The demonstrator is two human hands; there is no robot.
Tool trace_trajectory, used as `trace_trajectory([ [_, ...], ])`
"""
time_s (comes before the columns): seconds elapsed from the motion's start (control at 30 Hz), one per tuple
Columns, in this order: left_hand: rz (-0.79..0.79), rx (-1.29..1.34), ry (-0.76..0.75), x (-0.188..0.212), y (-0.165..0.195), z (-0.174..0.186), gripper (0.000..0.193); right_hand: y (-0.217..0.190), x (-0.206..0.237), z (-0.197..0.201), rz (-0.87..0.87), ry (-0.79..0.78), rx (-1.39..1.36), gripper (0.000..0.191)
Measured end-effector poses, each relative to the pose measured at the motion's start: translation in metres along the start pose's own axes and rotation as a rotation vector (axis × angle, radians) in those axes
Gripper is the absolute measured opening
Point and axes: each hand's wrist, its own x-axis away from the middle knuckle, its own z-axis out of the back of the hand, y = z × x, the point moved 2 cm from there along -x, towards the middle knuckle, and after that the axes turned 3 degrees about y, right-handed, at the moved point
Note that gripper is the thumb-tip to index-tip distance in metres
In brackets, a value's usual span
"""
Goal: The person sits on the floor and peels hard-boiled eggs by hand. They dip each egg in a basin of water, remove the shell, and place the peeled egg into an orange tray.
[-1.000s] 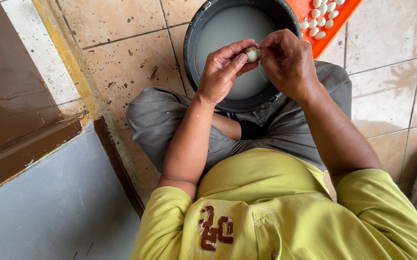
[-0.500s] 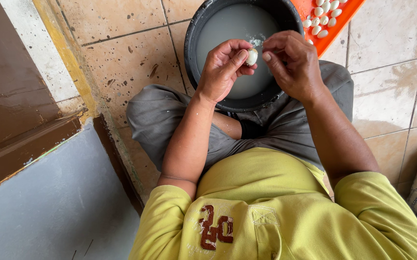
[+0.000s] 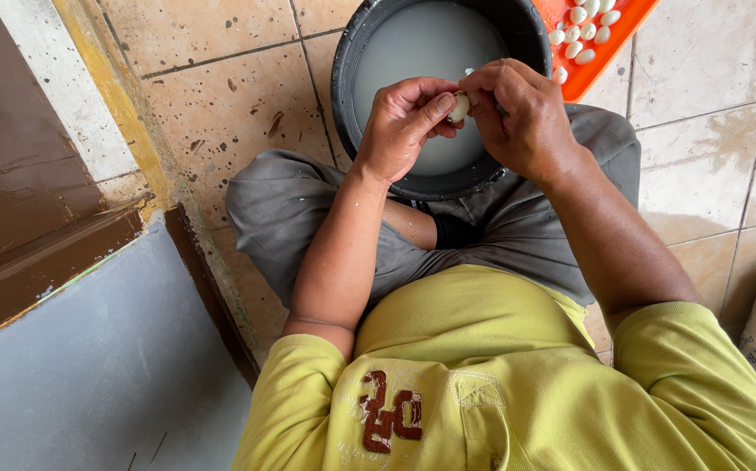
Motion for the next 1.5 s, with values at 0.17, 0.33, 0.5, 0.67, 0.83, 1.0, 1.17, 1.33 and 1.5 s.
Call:
trace_trajectory([
  [0.17,-0.026,-0.089,-0.005,0.002,0.003,-0.001,0.023,0.011,0.007,-0.01,-0.396,-0.02,-0.293,0.007],
  [0.33,-0.026,0.038,-0.078,0.003,0.009,-0.008,0.024,0.024,0.007,-0.015,-0.443,0.019,-0.101,0.006],
  [0.5,-0.086,0.17,-0.088,0.002,0.015,-0.007,0.022,0.026,0.015,-0.015,-0.324,0.017,-0.08,0.015],
  [0.67,-0.118,0.197,-0.03,0.004,0.013,-0.004,0.025,0.02,0.023,-0.014,-0.475,0.114,-0.526,0.008],
  [0.83,-0.094,0.223,-0.031,0.004,0.011,-0.003,0.024,0.012,0.013,-0.015,-0.457,0.06,-0.534,0.01],
  [1.0,-0.104,0.171,-0.06,0.003,0.011,-0.003,0.022,0.0,0.006,-0.006,-0.36,0.024,-0.411,0.007],
  [1.17,-0.092,0.096,-0.056,0.004,0.012,-0.005,0.021,-0.002,-0.001,0.005,-0.261,-0.044,-0.228,0.006],
  [1.33,-0.1,0.048,-0.082,0.004,0.014,-0.007,0.02,-0.003,-0.003,0.003,-0.311,-0.063,-0.202,0.01],
  [1.5,-0.108,0.014,-0.058,0.005,0.013,-0.007,0.02,-0.008,0.001,0.005,-0.233,-0.041,-0.162,0.016],
])
